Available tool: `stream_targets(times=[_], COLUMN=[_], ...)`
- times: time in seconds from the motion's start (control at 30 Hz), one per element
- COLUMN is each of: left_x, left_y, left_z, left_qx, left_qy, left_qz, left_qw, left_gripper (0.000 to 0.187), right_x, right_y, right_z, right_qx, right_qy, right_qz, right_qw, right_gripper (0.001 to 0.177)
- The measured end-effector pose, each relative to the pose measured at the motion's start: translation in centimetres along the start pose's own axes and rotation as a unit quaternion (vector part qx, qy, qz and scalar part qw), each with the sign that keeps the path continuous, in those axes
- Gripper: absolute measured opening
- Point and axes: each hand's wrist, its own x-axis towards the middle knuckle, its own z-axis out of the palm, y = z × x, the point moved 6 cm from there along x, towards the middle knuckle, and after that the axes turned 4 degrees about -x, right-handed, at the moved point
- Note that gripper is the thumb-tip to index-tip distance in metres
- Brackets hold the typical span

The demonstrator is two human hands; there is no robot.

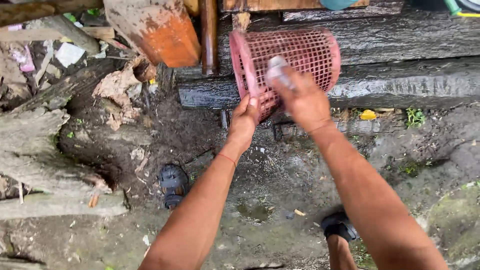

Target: The recorder cleans a plastic basket by pouring water over it and scrubbing it with a cloth.

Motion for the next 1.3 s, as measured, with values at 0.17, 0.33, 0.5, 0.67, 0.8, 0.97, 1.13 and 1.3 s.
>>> stream_targets(times=[0.17,0.33,0.5,0.67,0.8,0.97,1.13,1.3], left_x=[-1.1,1.6,6.2,5.4,2.3,0.9,-0.6,-1.5], left_y=[1.7,5.5,3.5,2.6,4.4,1.3,0.0,2.7], left_z=[0.5,1.3,0.9,0.4,2.4,1.3,0.8,2.0], left_qx=[0.046,0.091,-0.019,-0.046,-0.032,0.070,0.121,0.207], left_qy=[-0.022,-0.047,0.038,0.008,0.000,0.017,0.013,-0.019], left_qz=[-0.009,-0.080,-0.081,-0.009,-0.023,0.000,-0.005,0.106], left_qw=[0.999,0.992,0.996,0.999,0.999,0.997,0.993,0.972], left_gripper=[0.036,0.041,0.050,0.047,0.037,0.031,0.030,0.033], right_x=[-4.5,-5.8,-3.9,0.5,-0.5,-1.3,-1.6,-4.7], right_y=[11.9,12.5,9.1,-3.5,2.3,1.4,-0.8,14.3], right_z=[1.1,1.1,0.7,-1.1,-2.2,-0.8,-1.4,0.1], right_qx=[0.034,0.060,0.066,0.084,0.136,0.122,0.065,0.119], right_qy=[0.014,0.046,0.064,0.076,-0.018,0.023,0.013,0.019], right_qz=[0.284,0.185,0.253,0.051,0.183,0.176,-0.020,0.340], right_qw=[0.958,0.980,0.963,0.992,0.974,0.977,0.998,0.933], right_gripper=[0.038,0.054,0.052,0.040,0.024,0.023,0.040,0.032])
